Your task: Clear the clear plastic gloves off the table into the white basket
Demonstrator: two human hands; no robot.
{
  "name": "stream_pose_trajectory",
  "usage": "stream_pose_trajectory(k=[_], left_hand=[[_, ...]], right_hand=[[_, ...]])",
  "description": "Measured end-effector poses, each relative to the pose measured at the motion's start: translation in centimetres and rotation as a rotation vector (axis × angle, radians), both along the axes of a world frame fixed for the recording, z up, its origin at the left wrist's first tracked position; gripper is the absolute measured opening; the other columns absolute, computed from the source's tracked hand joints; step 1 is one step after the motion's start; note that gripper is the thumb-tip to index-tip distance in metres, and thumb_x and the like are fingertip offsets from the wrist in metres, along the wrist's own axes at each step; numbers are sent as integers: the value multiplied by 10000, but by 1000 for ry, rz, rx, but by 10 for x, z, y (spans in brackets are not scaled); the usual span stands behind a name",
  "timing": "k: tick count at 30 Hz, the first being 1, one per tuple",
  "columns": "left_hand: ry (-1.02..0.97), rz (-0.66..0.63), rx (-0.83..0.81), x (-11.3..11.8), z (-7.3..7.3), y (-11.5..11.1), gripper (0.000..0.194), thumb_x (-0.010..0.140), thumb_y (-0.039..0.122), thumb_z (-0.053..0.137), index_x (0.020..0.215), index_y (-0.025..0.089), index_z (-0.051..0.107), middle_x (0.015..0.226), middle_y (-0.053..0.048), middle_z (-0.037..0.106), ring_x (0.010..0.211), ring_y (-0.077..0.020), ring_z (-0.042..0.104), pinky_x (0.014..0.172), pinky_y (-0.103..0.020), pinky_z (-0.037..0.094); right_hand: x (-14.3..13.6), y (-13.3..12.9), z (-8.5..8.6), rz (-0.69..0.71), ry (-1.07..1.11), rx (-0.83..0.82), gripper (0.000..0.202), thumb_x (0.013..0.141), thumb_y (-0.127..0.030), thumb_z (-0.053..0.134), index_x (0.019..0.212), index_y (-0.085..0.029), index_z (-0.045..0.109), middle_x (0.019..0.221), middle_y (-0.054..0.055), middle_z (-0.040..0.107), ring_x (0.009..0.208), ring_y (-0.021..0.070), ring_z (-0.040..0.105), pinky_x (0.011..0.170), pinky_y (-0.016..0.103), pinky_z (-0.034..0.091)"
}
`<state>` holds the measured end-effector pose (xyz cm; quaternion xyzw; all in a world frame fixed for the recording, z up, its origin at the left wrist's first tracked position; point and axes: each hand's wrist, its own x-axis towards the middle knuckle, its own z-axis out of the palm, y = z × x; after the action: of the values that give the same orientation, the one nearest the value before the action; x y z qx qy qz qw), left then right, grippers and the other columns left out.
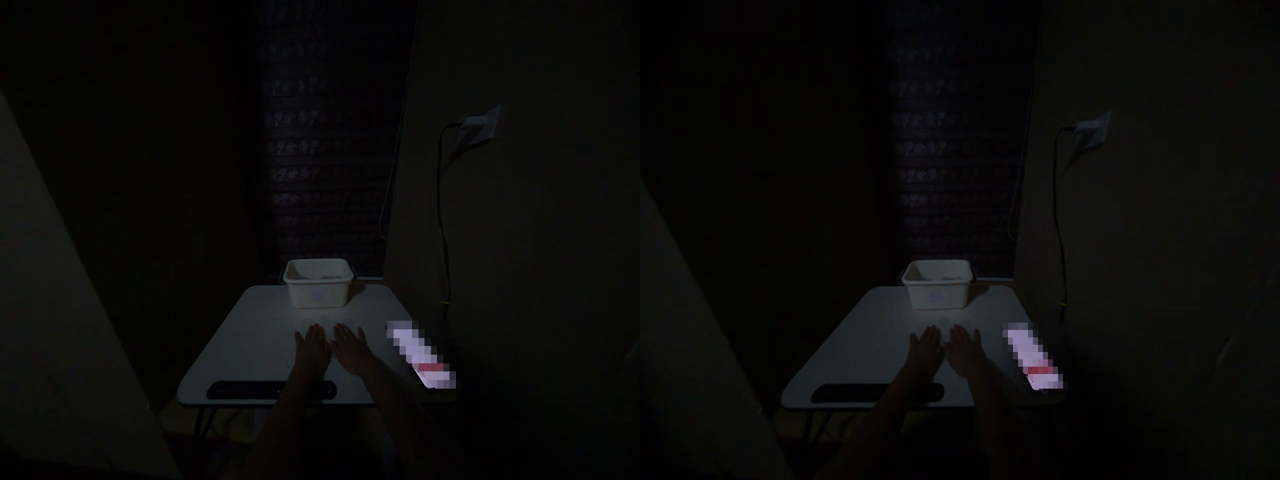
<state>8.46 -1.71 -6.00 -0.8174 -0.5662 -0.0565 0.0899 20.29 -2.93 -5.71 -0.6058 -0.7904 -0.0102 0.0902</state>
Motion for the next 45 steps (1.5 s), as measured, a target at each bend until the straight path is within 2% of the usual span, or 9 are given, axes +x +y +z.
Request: stream_pose_trajectory(k=[4, 10, 15, 22, 29, 35, 38, 45], left_hand=[[-4, 35, 17, -6, -2, 5, 466, 768, 332, 91, 1143, 125, 274, 1217, -110, 235, 1106, -220, 168, 814, -516, 136], [27, 60, 14, -15, 3, 4, 466, 769, 348, 100, 1146, 132, 269, 1221, -112, 224, 1109, -232, 153, 813, -513, 136], [12, -10, 27, -9, 0, 1, 469, 766, 342, 99, 1159, 129, 243, 1223, -105, 222, 1114, -219, 141, 822, -502, 132], [18, -17, 4, -2, -2, -1, 469, 765, 329, 97, 1154, 115, 249, 1221, -110, 225, 1109, -224, 156, 818, -506, 137], [4, -32, 45, -4, -2, -4, 497, 767, 366, 63, 1152, 113, 253, 1220, -108, 229, 1115, -218, 138, 829, -494, 132], [2, -24, 17, -5, 1, -7, 497, 767, 376, 66, 1154, 122, 247, 1214, -106, 246, 1107, -227, 162, 826, -491, 145], [-4, -23, 14, -4, 2, -6, 494, 767, 373, 76, 1157, 118, 241, 1218, -111, 233, 1108, -228, 158, 828, -489, 146], [5, -38, -9, 5, 0, -4, 447, 768, 311, 111, 1146, 134, 270, 1218, -95, 242, 1111, -221, 148, 838, -486, 131]], right_hand=[[3, -1, 0, 11, -6, 13, 526, 756, -407, 25, 1169, -148, 224, 1226, 67, 224, 1119, 164, 139, 871, 448, 41], [7, -2, 0, 27, -4, -18, 523, 754, -416, 38, 1176, -156, 205, 1235, 59, 197, 1122, 157, 124, 875, 441, 42], [2, -3, 3, 8, -12, -15, 510, 760, -395, 32, 1167, -162, 232, 1229, 55, 219, 1121, 162, 130, 872, 446, 31], [-2, 2, 2, -15, -5, -10, 521, 758, -403, 34, 1171, -143, 217, 1232, 65, 204, 1122, 157, 120, 864, 458, 45], [10, 4, -2, -45, -22, 23, 520, 757, -417, 39, 1168, -159, 225, 1231, 67, 211, 1122, 159, 124, 870, 447, 24], [18, 3, -2, -74, -42, 64, 512, 760, -402, 44, 1155, -156, 258, 1221, 73, 237, 1116, 186, 145, 854, 470, 69], [15, 5, 0, -66, -38, 77, 500, 763, -383, 50, 1158, -151, 249, 1226, 68, 225, 1117, 176, 139, 854, 464, 81], [1, 7, -2, -42, -17, -7, 506, 760, -397, 30, 1166, -170, 230, 1232, 55, 211, 1118, 163, 141, 864, 453, 50]])
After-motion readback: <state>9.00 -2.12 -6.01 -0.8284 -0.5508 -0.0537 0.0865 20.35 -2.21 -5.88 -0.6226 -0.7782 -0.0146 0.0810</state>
